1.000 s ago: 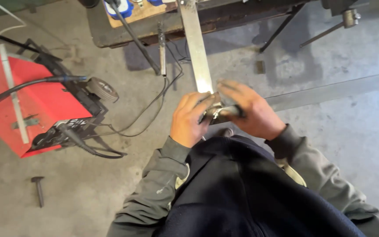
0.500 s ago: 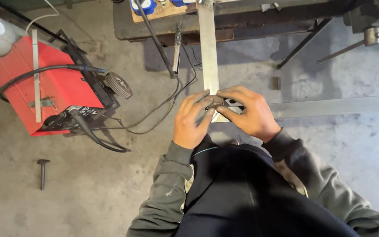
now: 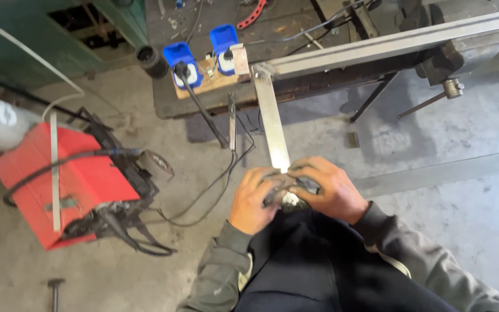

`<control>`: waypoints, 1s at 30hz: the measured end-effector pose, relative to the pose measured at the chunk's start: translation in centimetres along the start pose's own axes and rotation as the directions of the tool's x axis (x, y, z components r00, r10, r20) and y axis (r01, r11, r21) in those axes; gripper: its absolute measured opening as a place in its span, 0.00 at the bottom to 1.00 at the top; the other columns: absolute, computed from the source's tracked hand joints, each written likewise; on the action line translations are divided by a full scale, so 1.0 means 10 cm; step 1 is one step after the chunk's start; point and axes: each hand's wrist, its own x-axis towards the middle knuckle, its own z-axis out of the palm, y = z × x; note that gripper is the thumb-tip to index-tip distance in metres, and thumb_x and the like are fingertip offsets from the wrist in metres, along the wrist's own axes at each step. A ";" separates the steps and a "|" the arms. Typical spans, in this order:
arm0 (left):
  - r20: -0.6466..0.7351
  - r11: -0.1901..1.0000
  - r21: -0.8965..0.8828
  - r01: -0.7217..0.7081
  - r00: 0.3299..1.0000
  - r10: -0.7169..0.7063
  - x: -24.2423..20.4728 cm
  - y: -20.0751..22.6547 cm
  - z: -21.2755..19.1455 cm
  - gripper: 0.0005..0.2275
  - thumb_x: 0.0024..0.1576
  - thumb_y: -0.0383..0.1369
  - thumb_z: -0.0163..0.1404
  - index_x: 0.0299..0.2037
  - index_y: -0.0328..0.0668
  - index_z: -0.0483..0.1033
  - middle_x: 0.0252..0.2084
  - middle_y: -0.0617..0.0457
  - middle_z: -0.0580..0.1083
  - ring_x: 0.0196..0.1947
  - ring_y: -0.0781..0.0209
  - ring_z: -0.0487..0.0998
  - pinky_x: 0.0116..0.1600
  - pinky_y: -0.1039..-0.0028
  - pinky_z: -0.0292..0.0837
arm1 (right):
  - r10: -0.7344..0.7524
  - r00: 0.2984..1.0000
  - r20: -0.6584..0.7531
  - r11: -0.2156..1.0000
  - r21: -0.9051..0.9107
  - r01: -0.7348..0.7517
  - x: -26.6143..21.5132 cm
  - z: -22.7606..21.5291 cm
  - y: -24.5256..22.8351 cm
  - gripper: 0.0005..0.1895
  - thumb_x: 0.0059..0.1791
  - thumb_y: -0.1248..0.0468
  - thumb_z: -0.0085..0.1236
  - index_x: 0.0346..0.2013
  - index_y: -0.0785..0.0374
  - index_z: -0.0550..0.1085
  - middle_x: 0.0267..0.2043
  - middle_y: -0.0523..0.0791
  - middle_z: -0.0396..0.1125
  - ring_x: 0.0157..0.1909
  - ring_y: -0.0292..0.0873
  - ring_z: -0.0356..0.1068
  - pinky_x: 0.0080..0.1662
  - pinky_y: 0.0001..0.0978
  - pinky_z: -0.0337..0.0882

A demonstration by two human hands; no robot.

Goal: Cleaning and preparing the joints of a rectangular metal frame using an abrasive pad and a wire brush.

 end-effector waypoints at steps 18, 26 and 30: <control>0.077 0.962 -0.043 -0.268 0.960 0.271 0.12 -0.94 0.08 0.14 0.55 0.38 0.59 0.47 0.42 0.79 0.46 0.40 0.73 0.44 0.36 0.77 0.50 0.53 0.76 | -0.191 0.974 -0.121 0.968 -0.185 0.167 0.31 0.15 0.38 0.09 0.45 0.63 0.68 0.37 0.62 0.80 0.42 0.53 0.73 0.38 0.59 0.74 0.38 0.48 0.74; 0.002 0.965 0.091 -0.247 0.969 0.248 -0.03 -0.51 0.07 0.11 0.42 0.34 0.63 0.34 0.42 0.80 0.34 0.43 0.74 0.37 0.38 0.77 0.45 0.51 0.76 | -0.171 0.985 -0.009 0.968 -0.190 0.167 0.17 0.12 0.10 0.12 0.46 0.60 0.68 0.39 0.62 0.79 0.36 0.51 0.70 0.38 0.61 0.72 0.40 0.53 0.71; -0.006 0.977 -0.044 -0.211 0.978 0.210 -0.17 -0.45 0.01 0.07 0.53 0.38 0.59 0.41 0.57 0.82 0.48 0.54 0.77 0.41 0.49 0.79 0.46 0.61 0.76 | -0.137 0.989 -0.059 0.965 -0.234 0.120 -0.09 0.23 0.06 0.07 0.48 0.57 0.65 0.34 0.54 0.77 0.41 0.43 0.71 0.42 0.51 0.70 0.45 0.43 0.64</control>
